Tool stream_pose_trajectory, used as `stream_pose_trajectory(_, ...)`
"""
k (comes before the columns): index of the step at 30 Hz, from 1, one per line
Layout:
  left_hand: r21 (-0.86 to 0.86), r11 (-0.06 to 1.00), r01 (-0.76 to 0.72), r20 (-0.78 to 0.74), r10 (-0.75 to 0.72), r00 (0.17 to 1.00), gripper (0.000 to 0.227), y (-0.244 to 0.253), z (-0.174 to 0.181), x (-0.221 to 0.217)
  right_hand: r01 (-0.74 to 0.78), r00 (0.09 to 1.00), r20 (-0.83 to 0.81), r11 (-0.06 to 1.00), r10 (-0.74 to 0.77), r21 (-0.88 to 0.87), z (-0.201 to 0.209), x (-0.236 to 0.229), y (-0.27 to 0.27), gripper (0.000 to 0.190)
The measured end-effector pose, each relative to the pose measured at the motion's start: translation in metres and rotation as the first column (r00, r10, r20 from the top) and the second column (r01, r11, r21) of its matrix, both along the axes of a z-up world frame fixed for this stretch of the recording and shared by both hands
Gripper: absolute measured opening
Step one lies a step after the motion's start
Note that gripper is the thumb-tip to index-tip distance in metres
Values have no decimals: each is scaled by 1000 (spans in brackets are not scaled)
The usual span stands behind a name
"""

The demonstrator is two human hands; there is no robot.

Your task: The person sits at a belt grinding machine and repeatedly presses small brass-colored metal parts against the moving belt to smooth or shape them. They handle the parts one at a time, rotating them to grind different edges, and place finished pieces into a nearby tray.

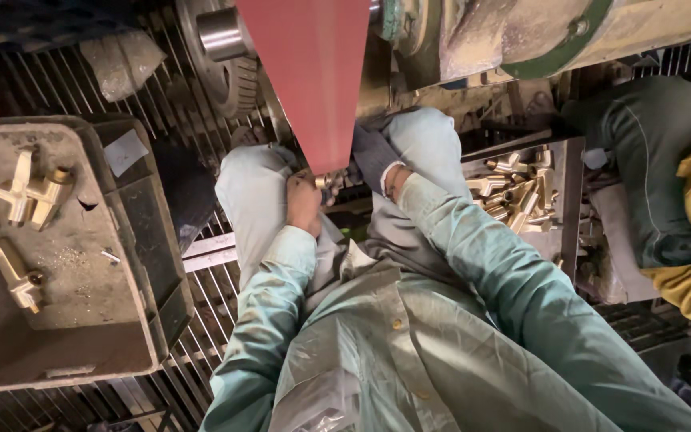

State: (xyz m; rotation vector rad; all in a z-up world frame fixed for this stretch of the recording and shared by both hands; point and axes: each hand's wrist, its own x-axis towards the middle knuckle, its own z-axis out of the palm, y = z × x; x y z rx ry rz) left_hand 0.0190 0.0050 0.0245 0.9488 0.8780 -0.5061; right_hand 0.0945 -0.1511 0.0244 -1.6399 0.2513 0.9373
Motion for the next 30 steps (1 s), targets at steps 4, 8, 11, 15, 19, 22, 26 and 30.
stream_pose_trajectory(4,-61,998,-25,91,30,995,25,0,-3,-1,-137,966,201,981,164,-139,-28,-5,-4,18)
stream_pose_trajectory(8,-93,996,-18,171,34,985,31,5,-15,-12,-378,387,523,648,759,-661,-45,-7,-11,10)
stream_pose_trajectory(11,-77,997,-8,193,23,981,34,4,-26,-21,-182,371,720,807,586,-562,-28,-9,-7,26)
stream_pose_trajectory(15,-51,998,-23,255,35,966,37,-2,-40,-24,191,981,73,958,-179,-215,19,-8,6,36)
stream_pose_trajectory(19,46,999,25,379,-41,925,41,-6,-42,-28,202,947,274,974,-167,-106,49,-8,6,38)
stream_pose_trajectory(22,152,987,60,488,-128,864,42,-2,-34,-28,96,785,611,995,-99,37,55,-12,0,35)
stream_pose_trajectory(26,242,964,108,538,-226,812,43,7,-21,-30,123,840,526,991,-136,61,57,-22,-4,35)
stream_pose_trajectory(30,151,983,103,513,-167,842,42,6,-20,-27,118,740,664,993,-103,23,60,-24,-2,33)
